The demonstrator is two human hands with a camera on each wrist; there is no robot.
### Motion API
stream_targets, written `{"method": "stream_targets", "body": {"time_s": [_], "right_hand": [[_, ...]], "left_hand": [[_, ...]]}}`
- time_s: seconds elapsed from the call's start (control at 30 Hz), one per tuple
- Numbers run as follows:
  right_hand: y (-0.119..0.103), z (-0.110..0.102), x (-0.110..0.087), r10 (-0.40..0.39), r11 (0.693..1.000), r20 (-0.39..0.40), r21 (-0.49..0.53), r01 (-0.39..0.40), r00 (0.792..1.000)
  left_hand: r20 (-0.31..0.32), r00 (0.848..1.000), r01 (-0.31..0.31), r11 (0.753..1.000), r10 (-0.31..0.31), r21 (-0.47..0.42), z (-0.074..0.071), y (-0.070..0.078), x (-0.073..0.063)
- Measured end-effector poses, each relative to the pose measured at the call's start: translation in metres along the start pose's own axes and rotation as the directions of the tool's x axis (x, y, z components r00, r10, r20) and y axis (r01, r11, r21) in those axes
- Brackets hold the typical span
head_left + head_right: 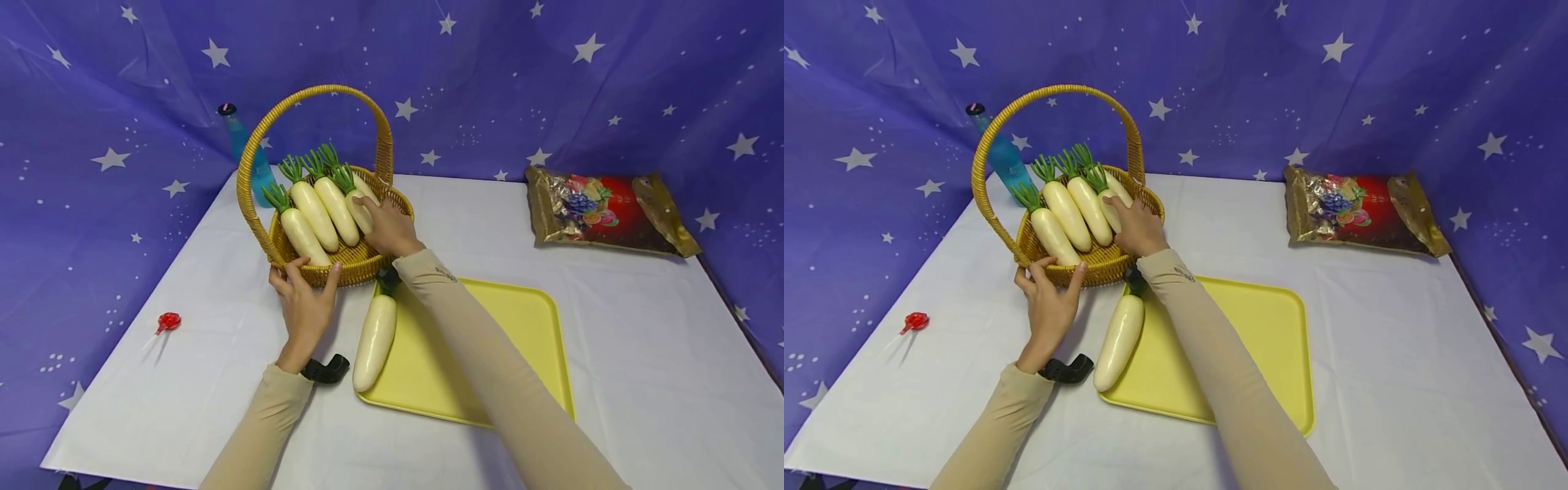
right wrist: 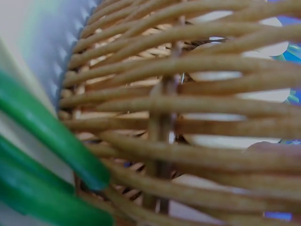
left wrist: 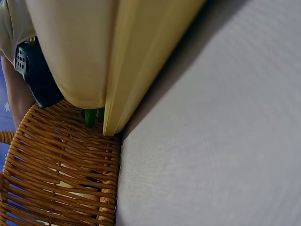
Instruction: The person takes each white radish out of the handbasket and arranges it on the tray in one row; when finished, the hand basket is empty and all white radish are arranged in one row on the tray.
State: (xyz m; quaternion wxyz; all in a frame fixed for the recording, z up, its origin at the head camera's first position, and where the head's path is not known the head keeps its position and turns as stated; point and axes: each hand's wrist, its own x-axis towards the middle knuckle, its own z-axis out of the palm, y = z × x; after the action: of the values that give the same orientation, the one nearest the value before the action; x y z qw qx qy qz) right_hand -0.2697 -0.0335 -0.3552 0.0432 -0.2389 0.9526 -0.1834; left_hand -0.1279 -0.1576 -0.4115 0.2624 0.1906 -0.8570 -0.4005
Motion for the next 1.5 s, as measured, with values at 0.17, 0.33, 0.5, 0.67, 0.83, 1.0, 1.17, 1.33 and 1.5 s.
{"method": "stream_targets", "body": {"time_s": [0.17,0.33,0.5,0.67,0.83,1.0,1.17,1.33,1.5], "right_hand": [[0.002,0.0,-0.001,-0.009,1.0,-0.002,0.03,0.009,1.0],[0.004,-0.002,-0.002,0.001,0.992,-0.029,0.13,0.003,1.0],[0.007,-0.008,-0.002,0.011,0.915,-0.044,0.404,0.008,0.999],[0.009,-0.015,-0.005,0.015,0.657,-0.046,0.754,0.024,0.999],[0.012,-0.019,-0.017,-0.003,0.365,-0.003,0.931,0.004,1.0],[0.018,-0.031,-0.052,-0.033,0.208,0.028,0.978,-0.021,0.999],[0.031,-0.036,-0.11,-0.017,0.203,0.013,0.979,-0.009,1.0],[0.041,-0.019,-0.165,0.064,0.252,0.066,0.964,-0.08,0.996],[0.046,0.004,-0.203,0.133,0.3,0.193,0.927,-0.225,0.972]], "left_hand": [[0.006,1.0,0.009,1.0,-0.009,0.002,0.0,0.0,-0.001],[0.015,1.0,0.016,1.0,-0.017,0.006,-0.001,0.001,-0.001],[0.019,1.0,0.022,1.0,-0.022,0.009,-0.001,0.001,-0.001],[0.018,1.0,0.021,1.0,-0.021,0.011,-0.002,0.001,-0.001],[0.001,1.0,0.024,1.0,-0.024,0.019,-0.004,-0.002,-0.001],[0.009,1.0,0.028,1.0,-0.028,0.014,-0.003,-0.002,-0.001],[0.025,0.999,0.028,1.0,-0.028,0.005,0.0,-0.001,-0.001],[0.022,1.0,0.022,1.0,-0.022,0.007,0.001,0.0,0.0],[0.021,0.999,0.024,1.0,-0.025,0.016,-0.001,-0.001,0.001]]}}
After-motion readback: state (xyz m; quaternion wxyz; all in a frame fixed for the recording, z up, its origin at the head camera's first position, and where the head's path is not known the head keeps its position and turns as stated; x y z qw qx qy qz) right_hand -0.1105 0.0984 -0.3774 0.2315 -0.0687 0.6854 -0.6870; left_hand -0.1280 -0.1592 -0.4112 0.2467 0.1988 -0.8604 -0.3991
